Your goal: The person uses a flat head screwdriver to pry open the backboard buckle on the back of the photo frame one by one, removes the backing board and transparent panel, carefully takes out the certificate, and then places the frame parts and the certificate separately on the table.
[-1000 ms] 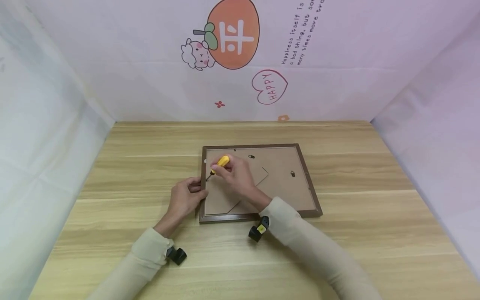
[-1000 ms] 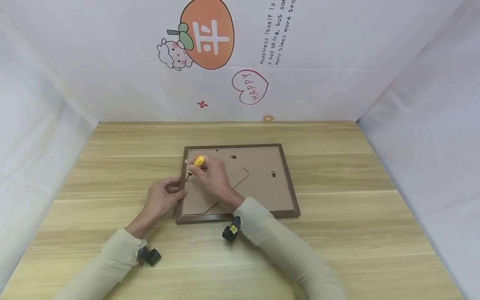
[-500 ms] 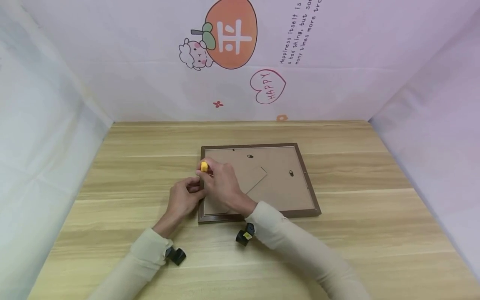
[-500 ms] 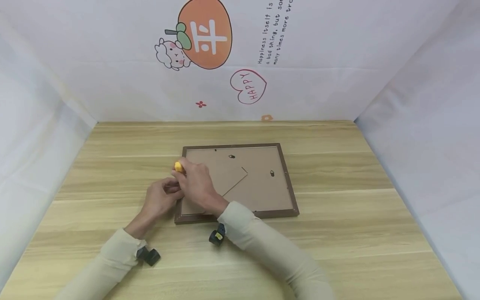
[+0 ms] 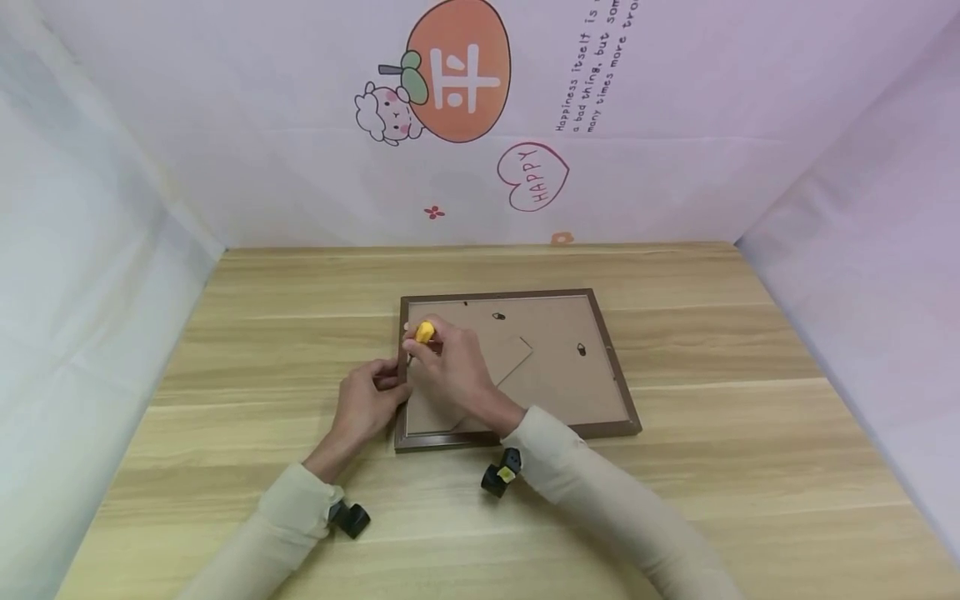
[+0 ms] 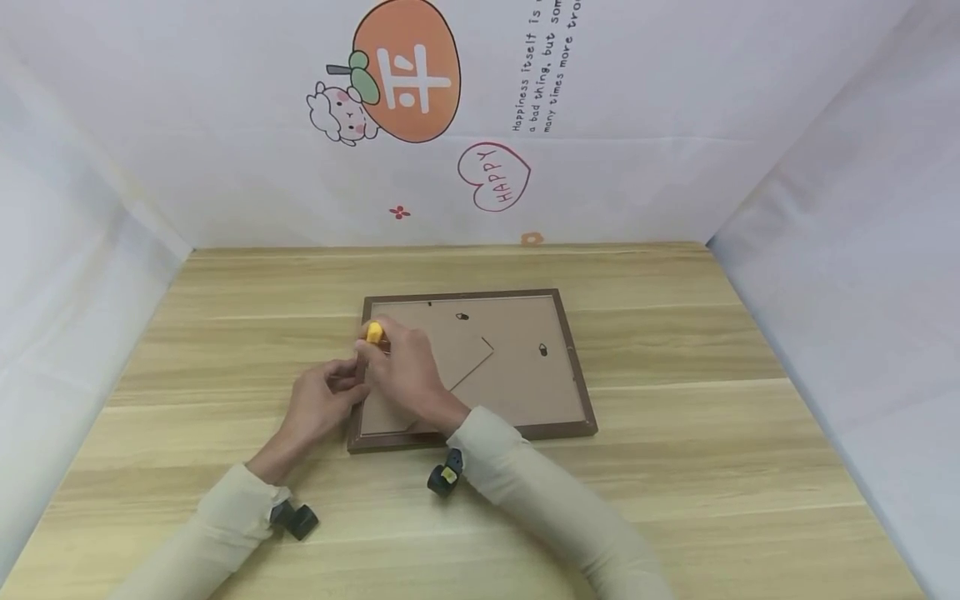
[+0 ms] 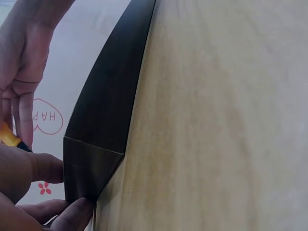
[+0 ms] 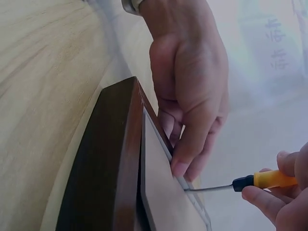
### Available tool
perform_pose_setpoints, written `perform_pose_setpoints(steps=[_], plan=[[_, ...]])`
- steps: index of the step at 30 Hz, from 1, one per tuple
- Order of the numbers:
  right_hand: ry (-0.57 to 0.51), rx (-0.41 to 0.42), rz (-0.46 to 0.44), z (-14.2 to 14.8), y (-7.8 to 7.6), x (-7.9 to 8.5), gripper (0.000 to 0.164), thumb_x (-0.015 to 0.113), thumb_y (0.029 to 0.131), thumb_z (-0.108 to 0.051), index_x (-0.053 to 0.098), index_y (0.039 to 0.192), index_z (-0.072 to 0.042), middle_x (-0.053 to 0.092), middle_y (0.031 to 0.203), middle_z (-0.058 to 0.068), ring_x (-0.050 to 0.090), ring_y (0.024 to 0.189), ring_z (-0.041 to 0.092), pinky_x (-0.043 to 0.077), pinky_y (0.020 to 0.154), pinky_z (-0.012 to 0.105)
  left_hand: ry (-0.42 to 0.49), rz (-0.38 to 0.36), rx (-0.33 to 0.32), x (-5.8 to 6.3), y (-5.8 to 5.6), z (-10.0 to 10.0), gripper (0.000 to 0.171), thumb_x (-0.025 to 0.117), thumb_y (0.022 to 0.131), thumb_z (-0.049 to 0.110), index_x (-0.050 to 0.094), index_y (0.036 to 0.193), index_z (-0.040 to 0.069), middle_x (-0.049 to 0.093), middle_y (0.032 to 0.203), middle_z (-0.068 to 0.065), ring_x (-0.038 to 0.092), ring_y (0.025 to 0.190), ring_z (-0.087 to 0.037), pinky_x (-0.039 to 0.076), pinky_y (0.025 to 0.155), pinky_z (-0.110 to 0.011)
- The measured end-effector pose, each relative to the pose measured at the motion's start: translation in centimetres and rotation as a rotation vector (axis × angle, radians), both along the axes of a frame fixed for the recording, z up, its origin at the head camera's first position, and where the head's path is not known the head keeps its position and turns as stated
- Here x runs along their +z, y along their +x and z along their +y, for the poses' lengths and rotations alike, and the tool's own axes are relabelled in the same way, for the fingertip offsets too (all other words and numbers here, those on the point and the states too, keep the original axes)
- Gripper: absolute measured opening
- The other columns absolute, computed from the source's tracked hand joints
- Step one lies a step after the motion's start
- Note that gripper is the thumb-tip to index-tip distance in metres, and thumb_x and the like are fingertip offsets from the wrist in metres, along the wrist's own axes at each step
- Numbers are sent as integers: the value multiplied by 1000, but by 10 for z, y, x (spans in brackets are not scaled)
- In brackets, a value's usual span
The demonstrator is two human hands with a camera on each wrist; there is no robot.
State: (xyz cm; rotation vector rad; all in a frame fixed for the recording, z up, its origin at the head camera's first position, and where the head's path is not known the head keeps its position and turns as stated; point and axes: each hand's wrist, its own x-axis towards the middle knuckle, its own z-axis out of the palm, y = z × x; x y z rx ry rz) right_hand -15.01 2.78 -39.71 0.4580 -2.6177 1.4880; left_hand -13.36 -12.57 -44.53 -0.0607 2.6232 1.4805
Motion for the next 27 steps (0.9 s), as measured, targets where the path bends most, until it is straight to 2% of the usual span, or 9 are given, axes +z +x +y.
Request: perform_pose_setpoints(steps=[5, 13, 18, 22, 27], plan=[[-60, -3, -8, 6, -3, -2, 10, 67, 93, -13, 68, 101, -8, 75, 102, 8, 72, 96, 17, 59, 81, 24, 7, 4, -4, -1, 0, -1, 45, 72, 87, 8, 60, 129, -2, 68, 117, -21, 69, 106, -33, 60, 83, -35], [-75, 21, -1, 10, -5, -3, 10, 67, 93, -14, 68, 101, -8, 74, 101, 6, 71, 94, 15, 59, 81, 25, 6, -11, -5, -1, -1, -1, 46, 72, 86, 8, 59, 130, -1, 68, 119, -22, 69, 107, -33, 60, 83, -35], [-110, 5, -34, 15, -8, -5, 11, 68, 92, -15, 69, 101, -9, 74, 100, 6, 71, 92, 14, 59, 78, 23, -11, -39, -25, 1, -4, -2, 45, 71, 88, 9, 57, 129, -1, 67, 118, -20, 68, 105, -31, 60, 83, -34], [-202, -26, -82, 27, -12, -5, 13, 69, 92, -15, 69, 104, -8, 72, 104, 7, 71, 92, 15, 59, 77, 23, -18, -60, -52, 6, -10, -4, 43, 67, 92, 13, 55, 130, -3, 65, 120, -20, 67, 105, -30, 60, 84, -33], [-359, -64, -154, 48, -14, -5, 18, 68, 92, -13, 67, 107, -2, 72, 108, 13, 71, 94, 19, 60, 78, 26, -78, -34, -72, 16, -23, -8, 47, 63, 95, 20, 50, 134, -3, 59, 129, -22, 61, 116, -35, 54, 97, -42]])
